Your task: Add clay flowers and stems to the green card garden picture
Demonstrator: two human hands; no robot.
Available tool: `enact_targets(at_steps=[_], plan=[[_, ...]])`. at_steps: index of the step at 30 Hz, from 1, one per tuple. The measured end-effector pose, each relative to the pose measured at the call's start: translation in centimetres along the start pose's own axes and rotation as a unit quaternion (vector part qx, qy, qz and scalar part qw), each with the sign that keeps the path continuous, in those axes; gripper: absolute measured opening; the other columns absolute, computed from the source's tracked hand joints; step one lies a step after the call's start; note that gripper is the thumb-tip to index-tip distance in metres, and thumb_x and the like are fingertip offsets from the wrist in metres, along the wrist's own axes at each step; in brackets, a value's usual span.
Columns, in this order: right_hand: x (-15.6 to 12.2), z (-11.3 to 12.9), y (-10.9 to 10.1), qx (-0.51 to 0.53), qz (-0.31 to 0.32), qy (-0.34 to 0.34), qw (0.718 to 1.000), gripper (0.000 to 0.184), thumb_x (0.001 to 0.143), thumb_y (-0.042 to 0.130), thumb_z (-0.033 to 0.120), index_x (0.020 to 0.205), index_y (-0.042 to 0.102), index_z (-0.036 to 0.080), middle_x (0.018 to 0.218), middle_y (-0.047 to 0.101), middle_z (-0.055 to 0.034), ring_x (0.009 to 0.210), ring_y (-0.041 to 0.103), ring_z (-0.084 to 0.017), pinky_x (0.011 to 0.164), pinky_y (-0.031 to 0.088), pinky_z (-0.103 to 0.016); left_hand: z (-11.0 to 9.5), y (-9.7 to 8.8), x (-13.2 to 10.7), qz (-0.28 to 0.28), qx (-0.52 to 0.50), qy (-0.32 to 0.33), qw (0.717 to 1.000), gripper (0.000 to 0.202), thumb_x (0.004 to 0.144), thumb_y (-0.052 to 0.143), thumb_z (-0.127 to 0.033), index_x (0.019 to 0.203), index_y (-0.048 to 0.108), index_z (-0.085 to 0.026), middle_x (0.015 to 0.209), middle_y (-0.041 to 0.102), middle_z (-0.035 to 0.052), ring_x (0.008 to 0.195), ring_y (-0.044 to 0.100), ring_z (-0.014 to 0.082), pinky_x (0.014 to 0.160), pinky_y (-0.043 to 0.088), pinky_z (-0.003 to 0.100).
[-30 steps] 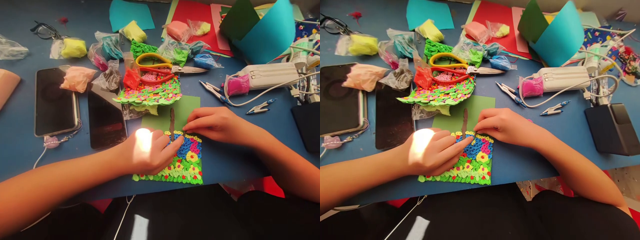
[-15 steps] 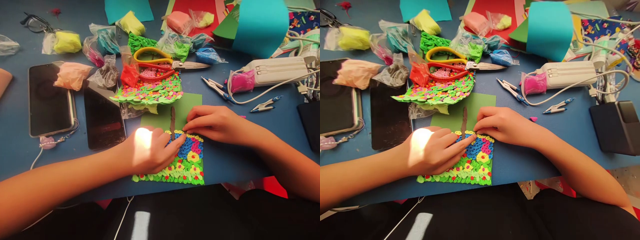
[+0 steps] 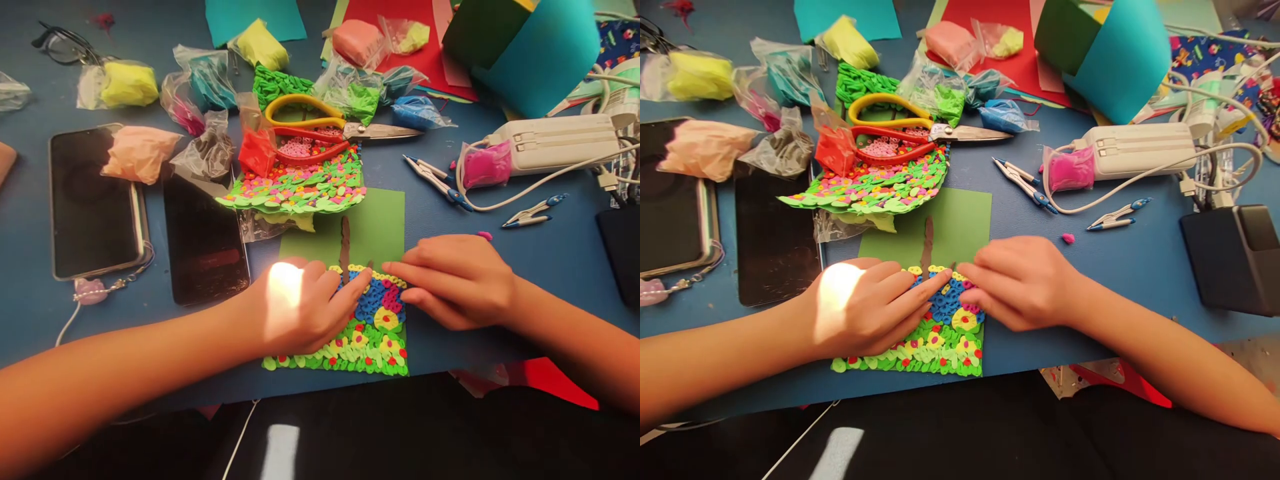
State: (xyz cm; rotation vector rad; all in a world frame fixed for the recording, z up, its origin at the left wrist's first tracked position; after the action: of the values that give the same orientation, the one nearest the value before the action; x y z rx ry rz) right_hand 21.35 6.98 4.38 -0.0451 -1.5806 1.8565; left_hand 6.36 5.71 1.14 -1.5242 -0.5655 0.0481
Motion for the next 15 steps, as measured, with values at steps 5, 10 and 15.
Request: enact_targets(at_steps=[5, 10, 15], plan=[[-0.7, 1.0, 1.3, -0.038, 0.02, -0.069, 0.997, 0.023, 0.094, 0.048, 0.021, 0.106, 0.06, 0.006, 0.064, 0.059, -0.0031, 0.055, 0.05, -0.013, 0.046, 0.038, -0.028, -0.1, 0.0, -0.1, 0.002, -0.002, 0.032, 0.999, 0.04, 0.091, 0.045, -0.023, 0.124, 0.052, -0.001, 0.06, 0.051, 0.0007, 0.052, 0.049, 0.0191, 0.04, 0.031, 0.033], [-0.7, 0.5, 1.9, -0.039, 0.017, -0.047, 0.998, 0.026, 0.095, 0.046, 0.02, 0.108, 0.059, 0.001, 0.065, 0.057, -0.0018, 0.057, 0.048, -0.013, 0.048, 0.039, -0.028, 0.1, -0.2, 0.1, 0.017, -0.001, 0.06, 0.998, 0.04, 0.09, 0.046, -0.023, 0.121, 0.053, 0.002, 0.057, 0.048, -0.0008, 0.049, 0.047, 0.0184, 0.037, 0.03, 0.032], [-0.5, 0.3, 2.1, -0.044, 0.032, -0.038, 0.998, 0.025, 0.096, 0.046, 0.019, 0.107, 0.061, 0.002, 0.061, 0.052, 0.0015, 0.057, 0.047, -0.011, 0.046, 0.036, -0.028, 0.2, -0.3, 0.2, 0.019, -0.021, 0.06, 0.998, 0.038, 0.09, 0.045, -0.02, 0.121, 0.054, 0.001, 0.057, 0.047, -0.0013, 0.047, 0.046, 0.0178, 0.036, 0.03, 0.032]])
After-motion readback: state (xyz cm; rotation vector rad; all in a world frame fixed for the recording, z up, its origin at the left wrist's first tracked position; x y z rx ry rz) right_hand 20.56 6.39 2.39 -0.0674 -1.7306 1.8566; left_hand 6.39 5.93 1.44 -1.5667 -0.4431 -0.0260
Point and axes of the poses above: each hand's wrist, its own x-axis towards the middle knuckle, its own y-axis out of the palm, z = x × y, the point moved 6 cm from there along x, towards the middle knuckle
